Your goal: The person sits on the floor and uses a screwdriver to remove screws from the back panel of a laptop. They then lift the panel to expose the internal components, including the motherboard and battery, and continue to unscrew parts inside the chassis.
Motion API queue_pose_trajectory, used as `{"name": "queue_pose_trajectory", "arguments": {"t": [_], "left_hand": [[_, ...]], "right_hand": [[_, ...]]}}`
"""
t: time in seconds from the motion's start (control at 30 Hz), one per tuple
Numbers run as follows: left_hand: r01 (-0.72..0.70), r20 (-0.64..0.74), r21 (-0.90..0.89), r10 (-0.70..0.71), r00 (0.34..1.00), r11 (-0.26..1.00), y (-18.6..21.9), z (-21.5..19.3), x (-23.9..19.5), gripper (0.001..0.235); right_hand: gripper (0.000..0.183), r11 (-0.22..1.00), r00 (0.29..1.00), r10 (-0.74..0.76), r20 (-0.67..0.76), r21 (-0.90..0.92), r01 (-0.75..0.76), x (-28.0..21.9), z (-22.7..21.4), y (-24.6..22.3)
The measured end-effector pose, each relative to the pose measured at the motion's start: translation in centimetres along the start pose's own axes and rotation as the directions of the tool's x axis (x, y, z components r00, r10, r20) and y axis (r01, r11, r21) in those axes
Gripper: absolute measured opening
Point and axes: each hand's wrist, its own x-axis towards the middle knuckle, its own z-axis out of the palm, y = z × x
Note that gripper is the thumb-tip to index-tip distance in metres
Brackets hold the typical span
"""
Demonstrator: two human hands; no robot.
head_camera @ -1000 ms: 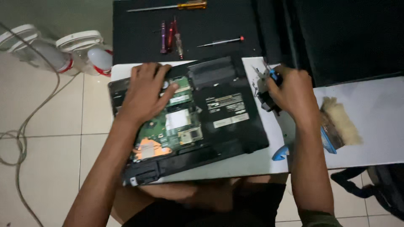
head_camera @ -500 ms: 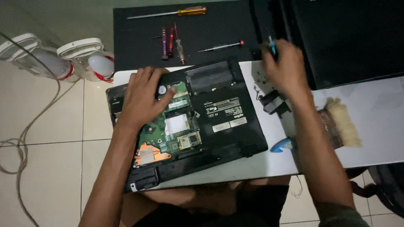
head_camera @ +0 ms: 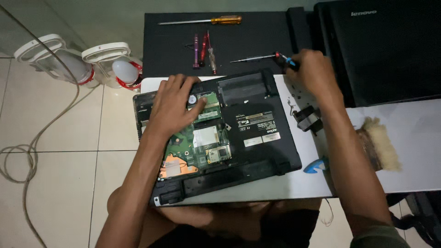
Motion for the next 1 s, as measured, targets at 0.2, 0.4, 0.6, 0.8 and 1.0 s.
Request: {"name": "queue_pose_trajectory", "arguments": {"t": [0.2,0.4,0.6,0.8,1.0], "left_hand": [[0.031,0.072,0.016,-0.032,0.997,0.999,0.7,-0.3,0.2,0.052],[0.027,0.052,0.007,-0.028,0.998,1.000,1.5,0.0,0.6,0.050],[0.034,0.031,0.021,-0.034,0.999,0.999,1.9,-0.3,1.0,0.045],[0.042,0.071,-0.036,-0.040,0.997,0.998,2.0,-1.2,0.9,0.040],[0.063,0.095,-0.040,-0.059,0.994,0.997,2.3,-1.8,0.8,0.044]], "right_hand": [[0.019,0.971,0.979,-0.166,-0.118,0.157,0.183,-1.4,-2.3,-2.5],[0.012,0.804,0.919,-0.369,0.140,0.544,0.240,-4.7,-7.0,-14.5],[0.007,0.747,0.836,-0.487,0.252,0.616,0.249,-4.1,-4.2,-16.8],[0.006,0.751,0.840,-0.464,0.281,0.627,0.205,-4.3,-3.8,-17.5],[0.009,0.786,0.797,-0.485,0.361,0.579,0.216,-6.1,-5.3,-18.5]]}}
